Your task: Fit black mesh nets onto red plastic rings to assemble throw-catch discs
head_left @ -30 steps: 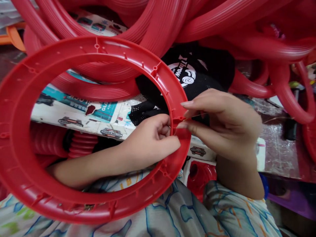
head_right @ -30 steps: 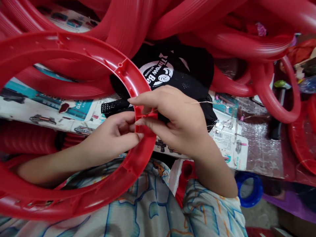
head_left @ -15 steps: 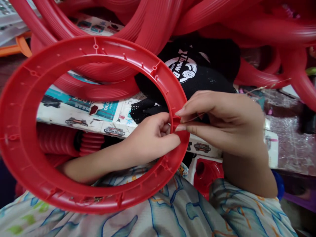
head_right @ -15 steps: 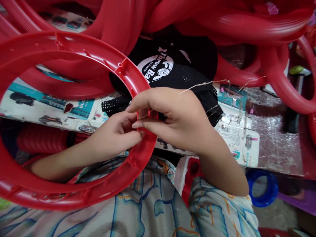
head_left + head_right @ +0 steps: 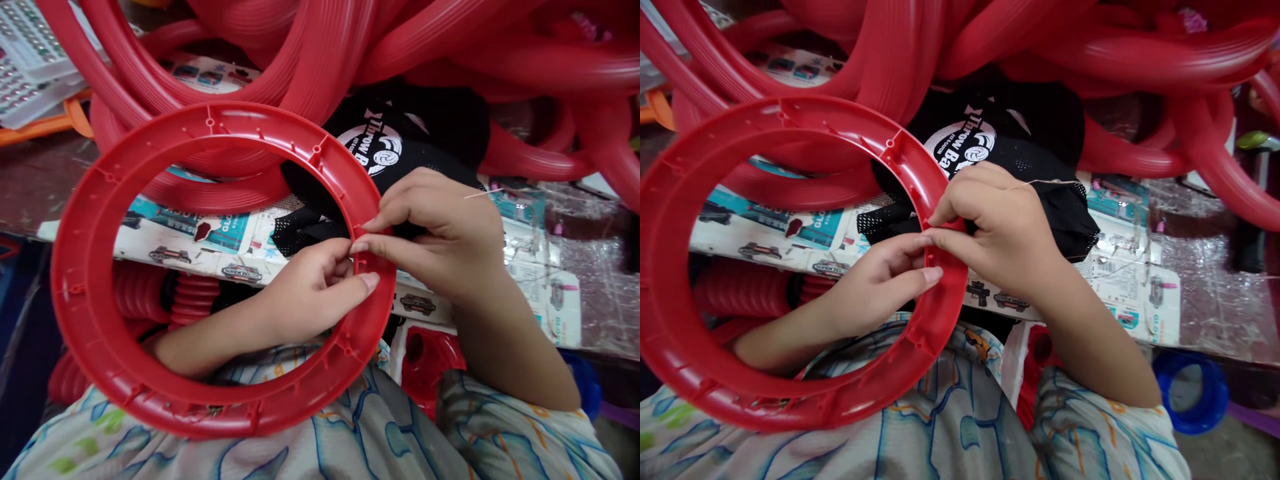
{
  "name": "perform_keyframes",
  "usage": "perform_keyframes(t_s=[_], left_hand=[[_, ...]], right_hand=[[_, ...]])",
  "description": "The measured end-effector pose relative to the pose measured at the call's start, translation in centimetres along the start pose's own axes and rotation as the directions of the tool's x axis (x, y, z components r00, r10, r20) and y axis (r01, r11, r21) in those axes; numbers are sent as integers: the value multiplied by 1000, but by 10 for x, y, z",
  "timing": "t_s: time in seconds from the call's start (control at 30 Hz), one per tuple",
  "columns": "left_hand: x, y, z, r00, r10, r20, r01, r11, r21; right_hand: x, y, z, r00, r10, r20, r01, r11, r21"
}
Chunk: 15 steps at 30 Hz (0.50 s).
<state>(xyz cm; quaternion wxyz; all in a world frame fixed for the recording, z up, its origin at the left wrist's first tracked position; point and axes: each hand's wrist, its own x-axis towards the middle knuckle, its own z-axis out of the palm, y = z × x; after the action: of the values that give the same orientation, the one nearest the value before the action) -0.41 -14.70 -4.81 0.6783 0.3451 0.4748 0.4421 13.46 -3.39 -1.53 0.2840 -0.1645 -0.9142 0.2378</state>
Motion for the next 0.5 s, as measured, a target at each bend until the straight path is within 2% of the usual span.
perform_keyframes(t_s=[0.13, 0.3, 0.4, 0.5], left_hand=[[2, 2, -2, 999, 38, -15, -39, 995, -89], [8, 11, -2, 998, -4, -67, -7, 988, -156], [12, 16, -3, 999, -18, -37, 9, 969, -248], [14, 18, -6, 1000, -28, 2, 28, 971, -238]], right_hand=[[0, -1, 1, 999, 43, 4, -43, 999, -12], [0, 4, 3, 998, 57, 11, -57, 998, 33], [2, 5, 3, 997, 74, 0, -74, 997, 37], [3, 4, 0, 996, 81, 34, -82, 996, 31]])
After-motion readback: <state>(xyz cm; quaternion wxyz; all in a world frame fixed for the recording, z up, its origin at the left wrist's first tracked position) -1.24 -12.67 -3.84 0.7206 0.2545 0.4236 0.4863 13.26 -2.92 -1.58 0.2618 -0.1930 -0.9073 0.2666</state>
